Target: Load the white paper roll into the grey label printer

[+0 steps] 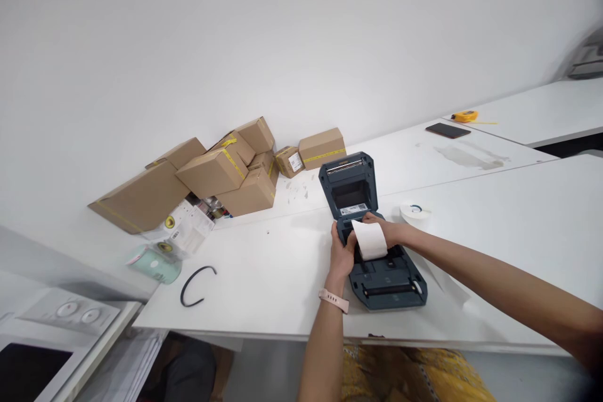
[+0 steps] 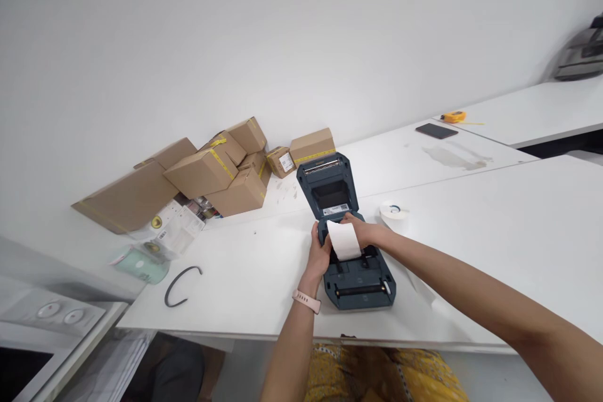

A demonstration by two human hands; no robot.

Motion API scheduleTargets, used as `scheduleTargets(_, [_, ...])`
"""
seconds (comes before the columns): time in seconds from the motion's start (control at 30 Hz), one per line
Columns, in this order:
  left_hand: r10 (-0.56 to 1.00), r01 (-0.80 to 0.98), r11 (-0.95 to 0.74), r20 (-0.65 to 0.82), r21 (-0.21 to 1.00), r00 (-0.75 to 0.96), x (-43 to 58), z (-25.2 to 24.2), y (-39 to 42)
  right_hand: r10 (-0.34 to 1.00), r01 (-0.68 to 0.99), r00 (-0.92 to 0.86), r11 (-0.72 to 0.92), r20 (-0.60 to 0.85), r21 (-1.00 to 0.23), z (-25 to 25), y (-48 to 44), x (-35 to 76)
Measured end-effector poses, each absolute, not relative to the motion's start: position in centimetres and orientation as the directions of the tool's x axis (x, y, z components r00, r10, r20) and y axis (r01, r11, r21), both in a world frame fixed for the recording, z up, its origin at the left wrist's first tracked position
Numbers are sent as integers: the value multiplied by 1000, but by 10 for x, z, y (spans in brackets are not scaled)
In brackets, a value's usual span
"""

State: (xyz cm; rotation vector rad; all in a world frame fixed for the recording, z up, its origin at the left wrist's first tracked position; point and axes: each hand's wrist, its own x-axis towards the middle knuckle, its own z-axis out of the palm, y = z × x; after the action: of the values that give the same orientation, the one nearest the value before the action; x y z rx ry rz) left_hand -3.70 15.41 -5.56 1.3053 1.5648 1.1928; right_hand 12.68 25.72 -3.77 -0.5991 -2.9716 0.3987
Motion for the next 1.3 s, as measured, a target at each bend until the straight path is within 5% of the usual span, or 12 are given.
scheduleTargets(0.33, [971, 342, 47, 37, 938, -237, -35, -48, 152, 478, 490, -872, 853, -109, -178, -28, 250, 128])
scheduleTargets(0.5, [917, 439, -60, 224, 897, -331, -28, -27, 133, 484, 508, -860, 843, -161, -180, -23, 248, 127])
scheduleTargets(0.67, [909, 526, -273, 395, 805, -133, -14, -9, 95, 473, 511, -854, 840, -216, -180, -11, 246, 123])
scheduleTargets(0.9, [870, 651, -373, 493, 661, -1, -2, -28, 72, 464, 510, -859, 813, -219, -280, 11, 238, 116])
scheduleTargets(1.1, [673, 693, -562, 736, 451, 67, -1, -44, 57, 469, 533, -846, 748, -252, -396, 14, 241, 118])
scheduleTargets(1.3, [599, 703, -592, 799, 394, 56, 4, -52, 49, 475, 532, -845, 698, -247, -480, 12, 244, 122])
